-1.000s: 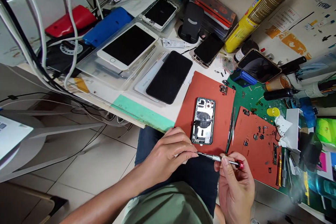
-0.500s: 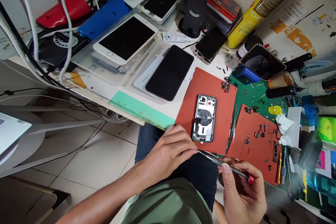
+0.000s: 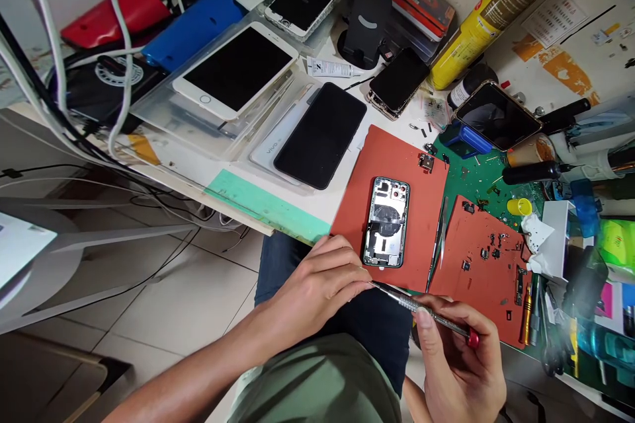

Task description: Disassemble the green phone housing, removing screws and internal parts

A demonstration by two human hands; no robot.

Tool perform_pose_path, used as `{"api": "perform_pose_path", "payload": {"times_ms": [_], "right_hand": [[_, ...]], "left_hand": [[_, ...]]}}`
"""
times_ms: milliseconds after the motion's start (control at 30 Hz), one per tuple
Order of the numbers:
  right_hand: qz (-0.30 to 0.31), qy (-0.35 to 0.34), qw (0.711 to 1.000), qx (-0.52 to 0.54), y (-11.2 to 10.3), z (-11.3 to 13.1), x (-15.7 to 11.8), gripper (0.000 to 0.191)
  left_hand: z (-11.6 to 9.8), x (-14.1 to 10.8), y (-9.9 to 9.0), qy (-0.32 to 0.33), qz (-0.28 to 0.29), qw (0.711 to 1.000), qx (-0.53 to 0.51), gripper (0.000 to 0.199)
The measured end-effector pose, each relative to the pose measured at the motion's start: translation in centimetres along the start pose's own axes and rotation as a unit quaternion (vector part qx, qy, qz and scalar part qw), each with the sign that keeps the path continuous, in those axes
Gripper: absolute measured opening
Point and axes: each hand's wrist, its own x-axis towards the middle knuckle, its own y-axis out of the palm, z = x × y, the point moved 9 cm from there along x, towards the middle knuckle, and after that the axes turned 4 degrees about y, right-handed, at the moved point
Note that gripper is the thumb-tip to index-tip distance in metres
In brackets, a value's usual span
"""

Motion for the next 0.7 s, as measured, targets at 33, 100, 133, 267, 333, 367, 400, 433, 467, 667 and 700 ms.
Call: {"api": "perform_pose_path", "payload": {"times_ms": [33,100,133,267,333,367,400,433,467,667,700], "right_hand": [[0.005,0.000,1.000,-0.004,0.1,0.2,0.2,0.027],[0.010,0.003,1.000,-0.010,0.2,0.4,0.6,0.025],[0.011,0.006,1.000,-0.013,0.2,0.4,0.7,0.024],[0.017,0.025,0.999,-0.011,0.0,0.0,0.9,0.024],[0.016,0.037,0.999,-0.009,-0.1,-0.3,0.9,0.025],[0.015,0.040,0.999,-0.008,-0.1,-0.3,0.9,0.025],[0.012,0.042,0.999,-0.007,-0.1,-0.2,0.9,0.025],[0.009,0.041,0.999,-0.008,-0.1,-0.1,0.9,0.024],[0.005,0.038,0.999,-0.009,-0.2,0.1,1.0,0.023],[-0.019,-0.051,0.996,-0.074,-1.2,1.9,1.6,0.027],[-0.008,-0.068,0.994,-0.085,-1.1,2.1,1.7,0.029]], "left_hand": [[0.0,0.0,0.0,0.000,0.001,1.000,0.000,0.010],[-0.1,0.0,0.0,0.000,0.004,1.000,0.002,0.011],[-0.2,0.0,0.0,0.001,0.005,1.000,0.003,0.011],[-0.1,0.0,0.0,-0.005,0.011,1.000,0.009,0.010],[0.1,-0.1,0.1,-0.011,0.015,1.000,0.011,0.010],[0.2,-0.2,0.2,-0.013,0.017,1.000,0.013,0.009],[0.3,-0.3,0.2,-0.013,0.019,1.000,0.015,0.009],[0.3,-0.4,0.2,-0.010,0.017,1.000,0.017,0.012],[0.3,-0.5,0.2,-0.005,0.011,1.000,0.022,0.018],[-0.5,-0.2,-0.2,0.022,-0.036,0.995,0.087,0.036],[-0.7,0.0,-0.1,0.025,-0.033,0.994,0.096,0.036]]}}
